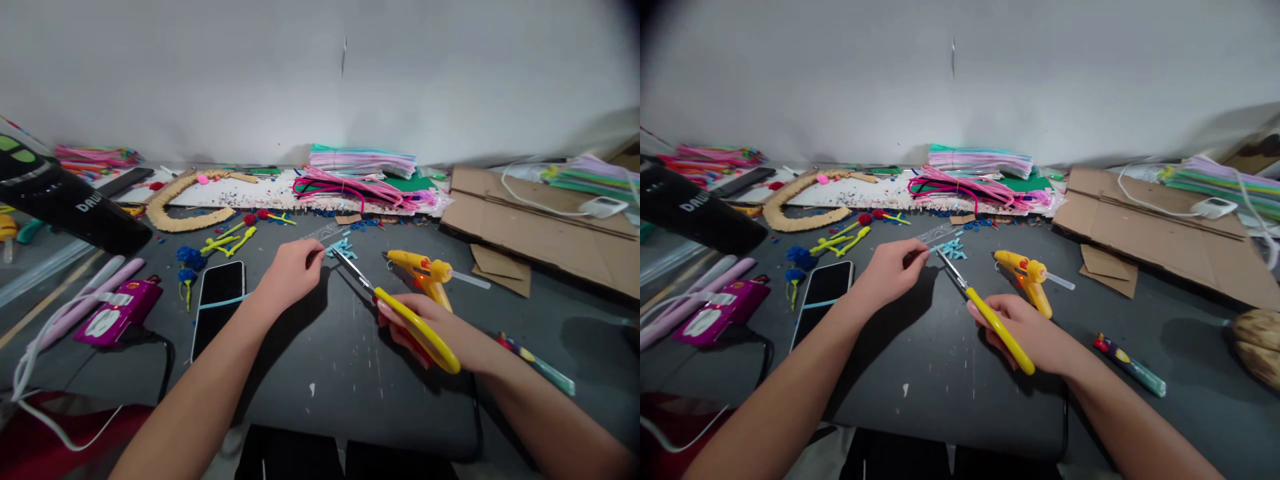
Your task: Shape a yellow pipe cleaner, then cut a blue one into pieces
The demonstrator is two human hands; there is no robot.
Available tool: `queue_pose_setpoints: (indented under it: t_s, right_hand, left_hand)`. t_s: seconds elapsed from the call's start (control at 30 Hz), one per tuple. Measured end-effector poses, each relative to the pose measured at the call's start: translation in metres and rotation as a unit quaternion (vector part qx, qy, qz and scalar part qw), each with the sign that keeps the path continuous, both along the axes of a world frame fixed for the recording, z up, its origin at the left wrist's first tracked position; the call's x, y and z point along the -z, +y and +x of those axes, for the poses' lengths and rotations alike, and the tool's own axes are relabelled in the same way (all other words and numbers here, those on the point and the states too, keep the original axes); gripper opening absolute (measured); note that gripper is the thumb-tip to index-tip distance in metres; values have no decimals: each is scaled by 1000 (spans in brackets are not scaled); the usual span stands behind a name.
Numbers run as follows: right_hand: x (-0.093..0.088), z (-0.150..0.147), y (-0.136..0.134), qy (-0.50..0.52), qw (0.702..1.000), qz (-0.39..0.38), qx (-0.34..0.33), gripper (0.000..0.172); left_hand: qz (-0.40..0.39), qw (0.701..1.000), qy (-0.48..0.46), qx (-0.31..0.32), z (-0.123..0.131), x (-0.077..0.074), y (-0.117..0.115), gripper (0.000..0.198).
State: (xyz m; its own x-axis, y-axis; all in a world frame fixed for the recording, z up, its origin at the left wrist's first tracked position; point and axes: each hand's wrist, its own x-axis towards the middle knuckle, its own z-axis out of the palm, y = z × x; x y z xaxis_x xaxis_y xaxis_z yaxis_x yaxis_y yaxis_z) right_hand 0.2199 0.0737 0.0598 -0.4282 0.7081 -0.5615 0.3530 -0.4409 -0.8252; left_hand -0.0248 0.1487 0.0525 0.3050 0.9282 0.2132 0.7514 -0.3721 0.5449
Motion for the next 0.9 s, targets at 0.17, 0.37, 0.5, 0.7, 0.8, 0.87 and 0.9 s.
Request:
queue_pose_setpoints:
  t_s: [0.17, 0.37, 0.5, 0.7, 0.8, 0.87, 0.9]
  right_hand:
    - [0, -1, -1, -2, 1000, -3, 15, 52]
    - [3, -1, -2, -1, 1000, 4, 18, 52]
    - [3, -1, -2, -1, 1000, 15, 18, 51]
    - [2, -2, -2, 0, 999, 30, 14, 50]
    - [1, -2, -3, -9, 999, 28, 12, 51]
    - [1, -3, -3, -15, 999, 27, 12, 51]
    - [1, -3, -2, -16, 999, 27, 12, 51]
  left_hand:
    - [4, 1000, 4, 14, 0, 1, 0, 20]
    - [9, 999, 3, 34, 1, 2, 0, 21]
    - [12, 999, 12, 42, 1, 2, 0, 21]
    - [6, 998, 21, 50, 1, 0, -1, 21]
    - [6, 999, 22, 49, 1, 0, 0, 22]
    - [6, 999, 20, 49, 1, 1, 0, 22]
    - [5, 999, 19, 49, 1, 1, 0, 22]
